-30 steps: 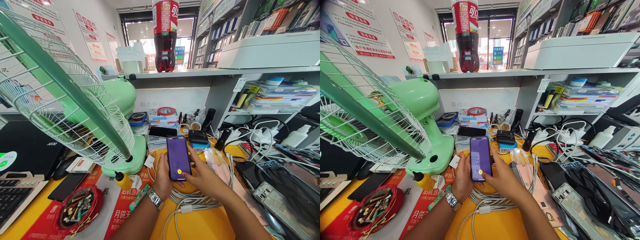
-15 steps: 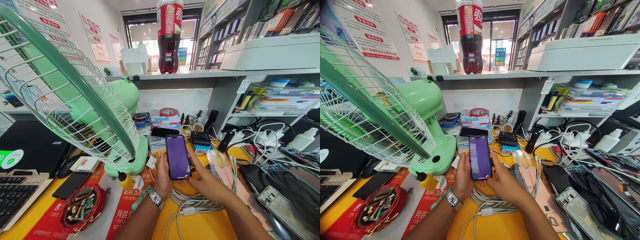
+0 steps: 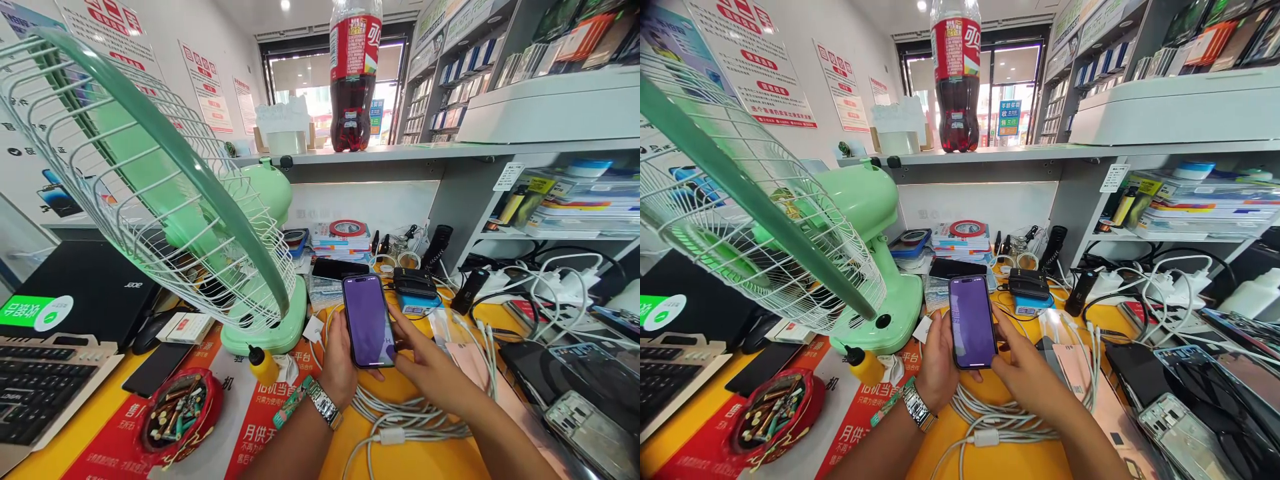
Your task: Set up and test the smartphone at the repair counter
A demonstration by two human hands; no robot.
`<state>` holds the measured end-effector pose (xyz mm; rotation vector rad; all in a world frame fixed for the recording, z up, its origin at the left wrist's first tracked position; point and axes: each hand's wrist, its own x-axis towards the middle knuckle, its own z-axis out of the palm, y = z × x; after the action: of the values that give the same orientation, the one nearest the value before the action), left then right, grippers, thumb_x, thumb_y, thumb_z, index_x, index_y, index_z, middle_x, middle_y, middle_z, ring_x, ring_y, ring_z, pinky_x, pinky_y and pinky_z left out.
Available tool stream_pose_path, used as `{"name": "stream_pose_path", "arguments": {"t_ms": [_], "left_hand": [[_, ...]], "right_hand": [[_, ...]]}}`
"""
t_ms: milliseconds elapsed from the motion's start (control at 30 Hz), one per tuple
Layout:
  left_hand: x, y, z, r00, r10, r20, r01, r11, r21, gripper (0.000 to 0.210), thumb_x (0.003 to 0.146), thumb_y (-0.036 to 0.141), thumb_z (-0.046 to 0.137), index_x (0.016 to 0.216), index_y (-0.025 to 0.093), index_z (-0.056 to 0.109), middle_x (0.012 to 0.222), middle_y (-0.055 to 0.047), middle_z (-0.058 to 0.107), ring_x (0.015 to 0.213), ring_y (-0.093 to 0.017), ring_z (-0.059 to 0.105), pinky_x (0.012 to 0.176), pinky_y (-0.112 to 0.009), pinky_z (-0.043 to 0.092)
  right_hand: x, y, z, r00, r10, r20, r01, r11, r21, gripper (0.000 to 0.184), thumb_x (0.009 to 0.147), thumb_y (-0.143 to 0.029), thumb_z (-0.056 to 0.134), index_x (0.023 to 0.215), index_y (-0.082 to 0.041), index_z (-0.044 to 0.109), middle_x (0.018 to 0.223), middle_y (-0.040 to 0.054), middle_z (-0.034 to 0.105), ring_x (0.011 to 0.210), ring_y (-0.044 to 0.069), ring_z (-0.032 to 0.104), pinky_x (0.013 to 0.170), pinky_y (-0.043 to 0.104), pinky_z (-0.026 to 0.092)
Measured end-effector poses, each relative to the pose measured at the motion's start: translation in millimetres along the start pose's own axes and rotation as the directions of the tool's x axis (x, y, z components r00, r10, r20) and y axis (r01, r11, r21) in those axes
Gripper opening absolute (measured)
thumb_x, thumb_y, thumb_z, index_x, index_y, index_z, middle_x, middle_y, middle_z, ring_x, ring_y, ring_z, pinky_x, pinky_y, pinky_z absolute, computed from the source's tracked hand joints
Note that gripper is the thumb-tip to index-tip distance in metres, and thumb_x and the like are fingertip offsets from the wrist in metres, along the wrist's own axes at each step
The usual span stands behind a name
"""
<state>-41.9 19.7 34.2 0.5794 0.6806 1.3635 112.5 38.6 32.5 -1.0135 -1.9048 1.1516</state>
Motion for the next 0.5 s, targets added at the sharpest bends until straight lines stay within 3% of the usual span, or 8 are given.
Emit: {"name": "stream_pose_path", "arguments": {"t_ms": [267, 500], "left_hand": [[-2.3, -6.4, -2.0, 0.997, -0.012, 0.075, 0.009, 0.999, 0.034, 0.059, 0.090, 0.062, 0.030, 0.130, 0.025, 0.050, 0.102, -0.007, 0.066, 0.076, -0.020, 0.064, 0.053, -0.029, 0.055], [-4.3, -5.8, -0.6, 0.996, -0.014, 0.091, 0.009, 0.999, 0.050, 0.060, 0.091, 0.061, 0.027, 0.130, 0.021, 0.049, 0.100, -0.008, 0.066, 0.074, -0.020, 0.065, 0.053, -0.028, 0.055]], "right_hand": [[7.7, 4.6, 0.4, 0.979, 0.069, -0.191, -0.070, 0.998, 0.004, 0.039, 0.091, -0.036, 0.047, 0.127, -0.021, 0.044, 0.087, 0.0039, 0.061, 0.080, 0.019, 0.058, 0.074, 0.032, 0.049], [11.0, 11.1, 0.0, 0.954, 0.112, -0.277, -0.078, 0.988, 0.133, 0.039, 0.090, -0.053, 0.043, 0.111, -0.025, 0.061, 0.106, 0.0069, 0.065, 0.096, 0.025, 0.061, 0.082, 0.037, 0.051]]}}
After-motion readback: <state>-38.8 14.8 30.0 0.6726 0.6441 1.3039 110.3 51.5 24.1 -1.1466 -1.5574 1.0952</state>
